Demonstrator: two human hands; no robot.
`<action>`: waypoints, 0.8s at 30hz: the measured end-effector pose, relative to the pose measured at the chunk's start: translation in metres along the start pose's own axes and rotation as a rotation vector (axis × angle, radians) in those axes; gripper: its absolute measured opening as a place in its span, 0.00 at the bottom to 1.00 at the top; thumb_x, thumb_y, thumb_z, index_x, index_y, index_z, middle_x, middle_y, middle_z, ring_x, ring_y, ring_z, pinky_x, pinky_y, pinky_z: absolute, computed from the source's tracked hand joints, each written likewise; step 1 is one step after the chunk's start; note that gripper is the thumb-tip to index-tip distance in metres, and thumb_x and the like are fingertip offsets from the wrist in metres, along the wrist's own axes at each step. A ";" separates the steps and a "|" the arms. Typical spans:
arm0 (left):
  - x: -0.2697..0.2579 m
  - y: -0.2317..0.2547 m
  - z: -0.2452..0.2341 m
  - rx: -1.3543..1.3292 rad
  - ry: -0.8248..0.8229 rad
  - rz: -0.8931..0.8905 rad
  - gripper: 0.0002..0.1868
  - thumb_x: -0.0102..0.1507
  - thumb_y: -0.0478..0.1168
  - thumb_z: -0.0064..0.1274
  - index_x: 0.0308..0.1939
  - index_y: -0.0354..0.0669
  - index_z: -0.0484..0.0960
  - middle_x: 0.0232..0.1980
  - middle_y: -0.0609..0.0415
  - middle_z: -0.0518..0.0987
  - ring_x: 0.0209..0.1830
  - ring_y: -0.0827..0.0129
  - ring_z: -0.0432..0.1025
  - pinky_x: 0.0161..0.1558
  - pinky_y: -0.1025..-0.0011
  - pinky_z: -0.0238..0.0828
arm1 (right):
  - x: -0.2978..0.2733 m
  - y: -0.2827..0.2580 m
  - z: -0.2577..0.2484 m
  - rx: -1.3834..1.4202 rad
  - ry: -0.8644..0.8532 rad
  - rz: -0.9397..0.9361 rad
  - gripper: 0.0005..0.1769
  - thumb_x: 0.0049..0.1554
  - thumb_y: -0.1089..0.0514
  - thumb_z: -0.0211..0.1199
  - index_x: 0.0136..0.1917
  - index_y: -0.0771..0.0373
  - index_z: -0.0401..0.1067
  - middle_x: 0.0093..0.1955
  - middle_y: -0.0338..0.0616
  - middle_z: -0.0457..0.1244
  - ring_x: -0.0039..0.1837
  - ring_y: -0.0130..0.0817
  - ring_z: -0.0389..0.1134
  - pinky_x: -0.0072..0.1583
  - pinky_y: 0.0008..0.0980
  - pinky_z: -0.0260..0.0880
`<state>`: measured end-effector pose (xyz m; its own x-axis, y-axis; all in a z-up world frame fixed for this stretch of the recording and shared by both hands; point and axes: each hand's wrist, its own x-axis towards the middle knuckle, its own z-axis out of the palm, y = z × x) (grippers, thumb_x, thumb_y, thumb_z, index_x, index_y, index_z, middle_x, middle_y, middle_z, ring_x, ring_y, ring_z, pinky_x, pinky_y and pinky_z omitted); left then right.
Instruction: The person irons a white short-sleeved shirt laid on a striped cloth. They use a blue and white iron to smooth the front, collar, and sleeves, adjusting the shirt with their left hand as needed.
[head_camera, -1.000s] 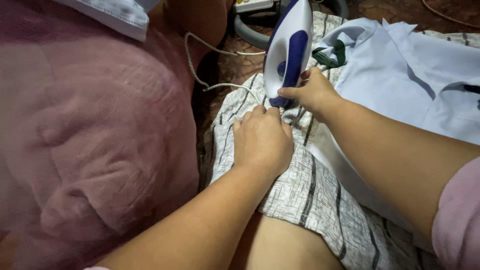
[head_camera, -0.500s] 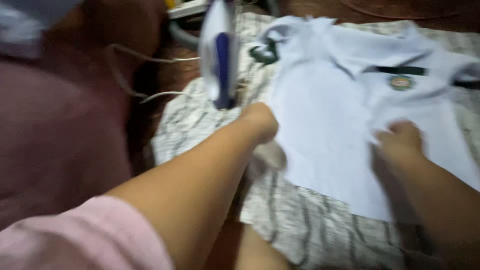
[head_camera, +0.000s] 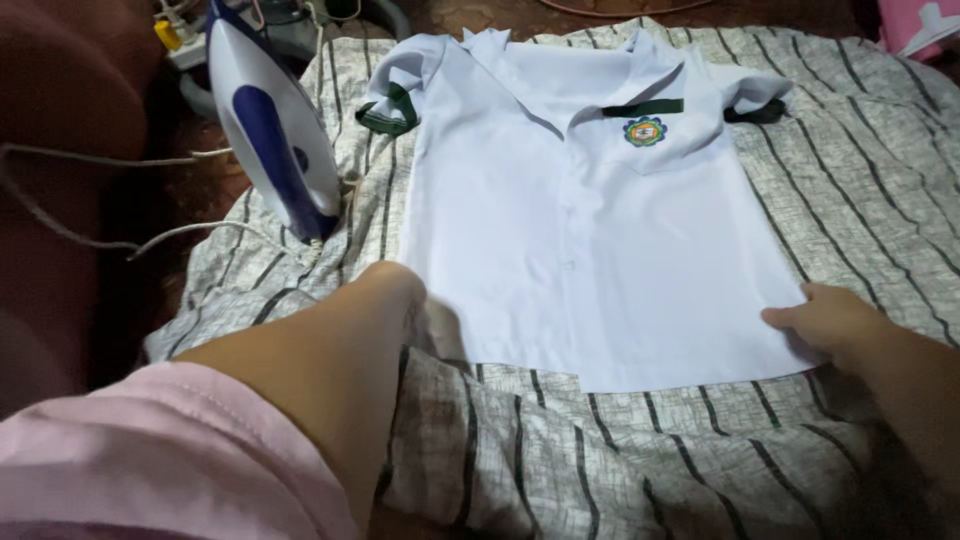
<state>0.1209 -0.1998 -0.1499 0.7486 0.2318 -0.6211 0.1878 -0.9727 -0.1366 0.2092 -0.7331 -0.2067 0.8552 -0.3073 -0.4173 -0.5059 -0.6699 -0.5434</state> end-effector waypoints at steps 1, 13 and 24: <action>-0.005 -0.002 0.000 -0.009 0.006 -0.002 0.15 0.57 0.42 0.59 0.44 0.40 0.89 0.48 0.42 0.86 0.48 0.52 0.81 0.50 0.57 0.78 | -0.005 -0.001 -0.001 -0.015 -0.025 -0.005 0.25 0.57 0.59 0.70 0.63 0.73 0.68 0.42 0.60 0.68 0.36 0.42 0.65 0.38 0.40 0.63; -0.125 0.002 -0.041 -0.034 0.221 0.108 0.18 0.55 0.46 0.63 0.44 0.38 0.90 0.46 0.43 0.88 0.45 0.53 0.83 0.48 0.58 0.81 | 0.041 0.056 -0.085 -0.401 -0.382 -0.014 0.34 0.51 0.48 0.76 0.65 0.67 0.74 0.52 0.60 0.72 0.49 0.48 0.73 0.52 0.43 0.75; -0.237 0.034 -0.038 -0.057 -0.217 0.201 0.22 0.54 0.49 0.67 0.44 0.36 0.91 0.44 0.44 0.90 0.42 0.55 0.86 0.46 0.59 0.83 | 0.023 0.111 -0.104 -0.563 -0.481 0.278 0.29 0.49 0.48 0.82 0.60 0.62 0.81 0.54 0.51 0.75 0.54 0.39 0.76 0.60 0.39 0.78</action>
<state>-0.0257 -0.2874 0.0216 0.6224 0.0198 -0.7825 0.0890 -0.9950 0.0455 0.1849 -0.8849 -0.2005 0.4979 -0.2739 -0.8229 -0.4511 -0.8921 0.0240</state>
